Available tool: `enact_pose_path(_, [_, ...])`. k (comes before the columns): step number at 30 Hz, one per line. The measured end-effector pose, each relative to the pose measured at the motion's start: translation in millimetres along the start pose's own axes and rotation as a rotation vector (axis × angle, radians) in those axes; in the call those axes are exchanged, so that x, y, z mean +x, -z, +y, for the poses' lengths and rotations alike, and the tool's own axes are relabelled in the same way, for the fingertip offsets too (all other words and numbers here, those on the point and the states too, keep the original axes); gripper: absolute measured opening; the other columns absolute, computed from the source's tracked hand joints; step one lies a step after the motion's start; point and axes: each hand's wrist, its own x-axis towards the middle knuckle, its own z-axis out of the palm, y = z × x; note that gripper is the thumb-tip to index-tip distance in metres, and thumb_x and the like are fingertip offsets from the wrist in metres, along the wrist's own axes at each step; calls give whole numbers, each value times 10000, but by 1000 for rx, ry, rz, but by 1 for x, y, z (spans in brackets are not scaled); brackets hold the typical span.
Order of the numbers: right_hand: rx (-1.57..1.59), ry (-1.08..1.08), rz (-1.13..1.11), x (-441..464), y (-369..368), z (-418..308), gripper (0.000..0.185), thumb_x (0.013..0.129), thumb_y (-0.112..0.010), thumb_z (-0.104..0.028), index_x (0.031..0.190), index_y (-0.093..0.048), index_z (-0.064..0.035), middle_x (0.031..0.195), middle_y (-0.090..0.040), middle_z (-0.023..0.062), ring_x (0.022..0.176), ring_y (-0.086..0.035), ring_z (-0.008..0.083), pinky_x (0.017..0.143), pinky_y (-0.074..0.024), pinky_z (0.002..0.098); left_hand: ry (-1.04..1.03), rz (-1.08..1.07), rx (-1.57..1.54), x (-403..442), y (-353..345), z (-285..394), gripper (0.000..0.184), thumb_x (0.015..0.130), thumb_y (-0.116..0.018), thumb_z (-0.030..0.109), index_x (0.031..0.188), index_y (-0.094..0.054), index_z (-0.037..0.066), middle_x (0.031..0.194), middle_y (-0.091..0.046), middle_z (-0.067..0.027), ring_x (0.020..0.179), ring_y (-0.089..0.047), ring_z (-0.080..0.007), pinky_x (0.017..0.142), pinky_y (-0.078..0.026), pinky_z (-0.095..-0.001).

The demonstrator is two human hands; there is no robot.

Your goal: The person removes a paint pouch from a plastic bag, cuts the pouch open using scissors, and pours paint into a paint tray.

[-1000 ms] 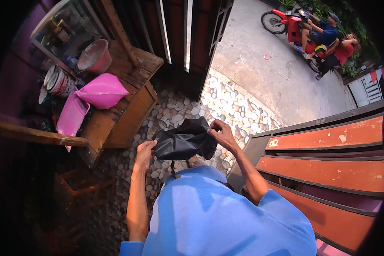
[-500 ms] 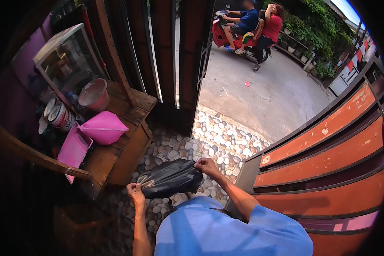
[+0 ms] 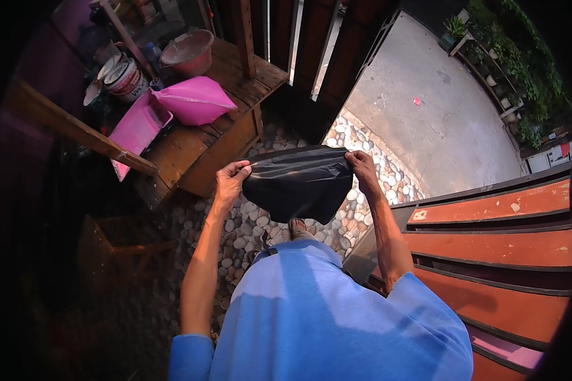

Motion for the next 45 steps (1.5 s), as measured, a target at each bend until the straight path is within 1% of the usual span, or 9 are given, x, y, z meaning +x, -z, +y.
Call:
enact_pose_path(8, [-84,24,27,41,50,-2,169,865,-636,-168,873,-609,-1,715,-570,7,632,-492,89,577,-392,249,-28,-176,341,45,-24,10,400,691,-724,75,1082,-664,16,883,-654,-96,796,-612,-142,704,-503,-271])
enact_pose_path(14, [19,591,524,-13,44,-118,243,974,-503,-224,931,-513,15,805,-589,93,663,-571,153,608,-478,301,-939,353,330,-4,-118,121,129,798,-637,108,911,-654,47,773,-617,-128,743,-603,-297,698,-487,-362])
enact_pose_path(16, [-653,777,990,-26,43,-54,234,966,-490,-181,904,-513,43,740,-594,114,631,-552,260,590,-452,398,-1098,91,581,-6,-121,51,123,752,-622,29,868,-652,60,799,-611,-128,809,-606,-291,717,-485,-373])
enact_pose_path(18, [-643,34,-113,-36,80,126,171,803,-580,-117,892,-611,26,764,-651,147,632,-547,271,574,-439,357,-60,-286,925,-1,-98,-78,162,653,-658,56,814,-662,40,902,-639,-181,903,-623,-314,774,-499,-410])
enact_pose_path(19, [-724,-392,-138,-50,98,213,195,715,-594,-101,860,-651,17,806,-661,145,644,-547,237,584,-441,333,75,-433,1049,27,-85,-169,132,644,-662,118,741,-694,35,836,-678,-174,839,-660,-304,780,-514,-425])
enact_pose_path(26, [-187,-208,-72,-81,50,163,298,758,-562,-32,1048,-536,29,706,-539,58,651,-484,110,570,-381,277,40,-146,522,-61,-2,-88,223,652,-694,194,801,-704,28,738,-683,-122,727,-669,-240,668,-516,-331])
enact_pose_path(36, [-654,225,-652,-83,-67,-9,575,666,-793,-200,1088,-588,133,974,-656,173,900,-631,206,807,-497,320,-312,59,634,-134,94,-38,322,660,-720,207,889,-640,-5,801,-611,-116,775,-608,-259,709,-480,-374])
enact_pose_path(42, [-545,655,-744,-70,-145,-47,250,791,-685,-117,940,-502,-35,945,-643,121,864,-583,182,791,-449,313,-383,239,369,-176,171,1,318,680,-780,221,900,-625,49,899,-624,-73,863,-593,-209,815,-446,-346])
enact_pose_path(45, [-106,298,-922,-78,-196,-111,192,840,-663,-172,892,-503,-79,978,-607,30,825,-490,65,757,-392,232,-348,152,-125,-193,200,51,300,739,-790,232,904,-624,45,946,-613,9,890,-549,-102,852,-423,-284])
